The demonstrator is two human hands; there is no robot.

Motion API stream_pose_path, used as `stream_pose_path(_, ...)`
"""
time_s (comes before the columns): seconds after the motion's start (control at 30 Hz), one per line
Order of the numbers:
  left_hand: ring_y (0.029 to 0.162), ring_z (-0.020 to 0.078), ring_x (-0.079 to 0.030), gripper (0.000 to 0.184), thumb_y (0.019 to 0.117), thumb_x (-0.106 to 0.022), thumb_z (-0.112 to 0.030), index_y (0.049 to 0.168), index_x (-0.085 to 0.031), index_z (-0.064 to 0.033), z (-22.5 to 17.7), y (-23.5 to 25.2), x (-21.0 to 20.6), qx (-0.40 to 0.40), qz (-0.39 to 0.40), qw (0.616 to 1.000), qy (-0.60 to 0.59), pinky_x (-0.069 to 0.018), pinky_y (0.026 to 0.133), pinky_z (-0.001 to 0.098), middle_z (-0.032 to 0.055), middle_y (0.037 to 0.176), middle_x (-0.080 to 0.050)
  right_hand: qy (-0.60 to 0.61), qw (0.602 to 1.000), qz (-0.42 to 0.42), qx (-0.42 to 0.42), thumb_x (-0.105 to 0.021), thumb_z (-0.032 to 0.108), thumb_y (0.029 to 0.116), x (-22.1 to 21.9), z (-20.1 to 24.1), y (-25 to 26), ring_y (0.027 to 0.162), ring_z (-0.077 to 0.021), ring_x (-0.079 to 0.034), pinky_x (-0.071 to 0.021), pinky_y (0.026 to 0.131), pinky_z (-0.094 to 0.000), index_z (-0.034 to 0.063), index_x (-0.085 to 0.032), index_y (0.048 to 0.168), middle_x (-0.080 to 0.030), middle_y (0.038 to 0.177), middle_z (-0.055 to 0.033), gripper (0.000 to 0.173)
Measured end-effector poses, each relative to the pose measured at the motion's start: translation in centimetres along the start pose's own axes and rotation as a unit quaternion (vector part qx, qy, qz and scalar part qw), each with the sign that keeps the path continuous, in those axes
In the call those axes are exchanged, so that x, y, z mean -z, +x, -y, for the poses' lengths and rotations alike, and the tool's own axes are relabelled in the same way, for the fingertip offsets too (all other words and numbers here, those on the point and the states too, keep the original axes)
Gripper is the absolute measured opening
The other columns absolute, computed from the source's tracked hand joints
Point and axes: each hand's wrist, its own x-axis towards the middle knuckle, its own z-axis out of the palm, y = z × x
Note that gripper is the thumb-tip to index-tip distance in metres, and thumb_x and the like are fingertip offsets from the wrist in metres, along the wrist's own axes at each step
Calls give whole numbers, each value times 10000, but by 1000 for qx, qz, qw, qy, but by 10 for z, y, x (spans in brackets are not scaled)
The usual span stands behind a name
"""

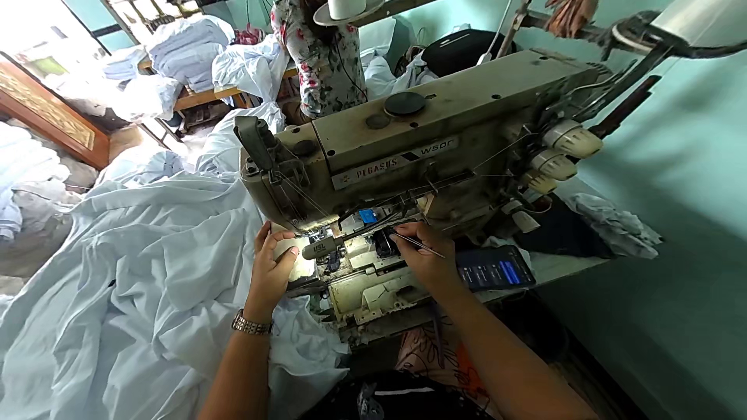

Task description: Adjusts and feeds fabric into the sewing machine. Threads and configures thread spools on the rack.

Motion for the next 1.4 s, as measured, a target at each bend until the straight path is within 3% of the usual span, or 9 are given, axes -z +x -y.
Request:
stream_pose_path(0.23, 1455, 247, -380, 247, 904, -635, -211, 1132, -700, -141, 0, 0, 0, -1, 2, 1000, -2, -443, 1106, 384, 153, 1555, -410, 54, 998, -13, -38, -720, 8, 874, -4, 6, 0, 816, -99, -733, -636, 749, -258, -8, -716, 910, -747, 931, -78, 40)
stream_pose_path(0.37, 1461, 256, -373, 251, 898, -642, -216, 1130, -703, -141, 1, 0, -1, 0, -1, 1000, -8, -444, 1107, 390, 166, 1559, -401, 130, 984, -44, -117, -714, -36, 876, 3, 23, 0, 757, -114, -740, -652, 702, -272, -19, -670, 928, -750, 944, -76, 70)
stream_pose_path(0.53, 1465, 252, -367, 253, 903, -642, -206, 1141, -701, -142, 1, 0, 0, 1, 3, 1000, -8, -443, 1109, 391, 167, 1568, -389, 232, 931, -72, -272, -713, -64, 892, 3, 38, -1, 678, -164, -738, -649, 674, -298, -10, -618, 930, -756, 873, -87, 116)
stream_pose_path(0.67, 1472, 258, -358, 261, 903, -644, -199, 1153, -702, -148, 2, 0, 0, 6, 3, 1000, -6, -444, 1109, 397, 169, 1569, -387, 289, 889, -88, -344, -710, -75, 895, 2, 43, -4, 632, -181, -719, -636, 641, -304, -20, -589, 930, -728, 793, -106, 138)
stream_pose_path(0.77, 1470, 274, -358, 279, 898, -627, -202, 1160, -699, -138, 0, 0, 0, 7, 4, 1000, 5, -432, 1114, 421, 185, 1561, -398, 244, 917, -106, -298, -719, -77, 882, 3, 43, -8, 695, -167, -742, -655, 699, -311, -17, -616, 937, -746, 851, -88, 131)
stream_pose_path(0.87, 1475, 274, -353, 281, 902, -627, -208, 1165, -694, -134, -1, 0, 1, 9, 6, 1000, 8, -422, 1122, 421, 192, 1567, -388, 131, 971, -84, -182, -729, -9, 876, 1, 32, -16, 824, -116, -730, -631, 749, -268, -13, -676, 966, -741, 977, -85, 105)
stream_pose_path(1.03, 1464, 264, -370, 278, 905, -638, -215, 1165, -692, -130, 1, 0, 0, 7, 5, 1000, -2, -439, 1112, 414, 183, 1581, -372, 70, 990, -59, -109, -721, 44, 906, -6, 25, -20, 849, -74, -714, -609, 753, -217, -4, -697, 1015, -741, 999, -78, 122)
stream_pose_path(1.23, 1457, 257, -378, 291, 899, -643, -203, 1178, -692, -135, 2, 0, -1, 12, 2, 1000, -11, -454, 1097, 401, 171, 1583, -369, 58, 983, -60, -163, -775, 57, 891, -9, 25, -10, 835, -91, -733, -625, 762, -265, 23, -677, 979, -757, 978, -62, 136)
stream_pose_path(1.4, 1457, 254, -382, 290, 899, -639, -210, 1175, -694, -143, 2, 0, -1, 12, 3, 1000, -19, -460, 1092, 407, 155, 1587, -373, 155, 943, -111, -273, -752, -33, 888, -15, 37, -2, 753, -172, -767, -668, 744, -334, -13, -652, 972, -758, 878, -88, 132)
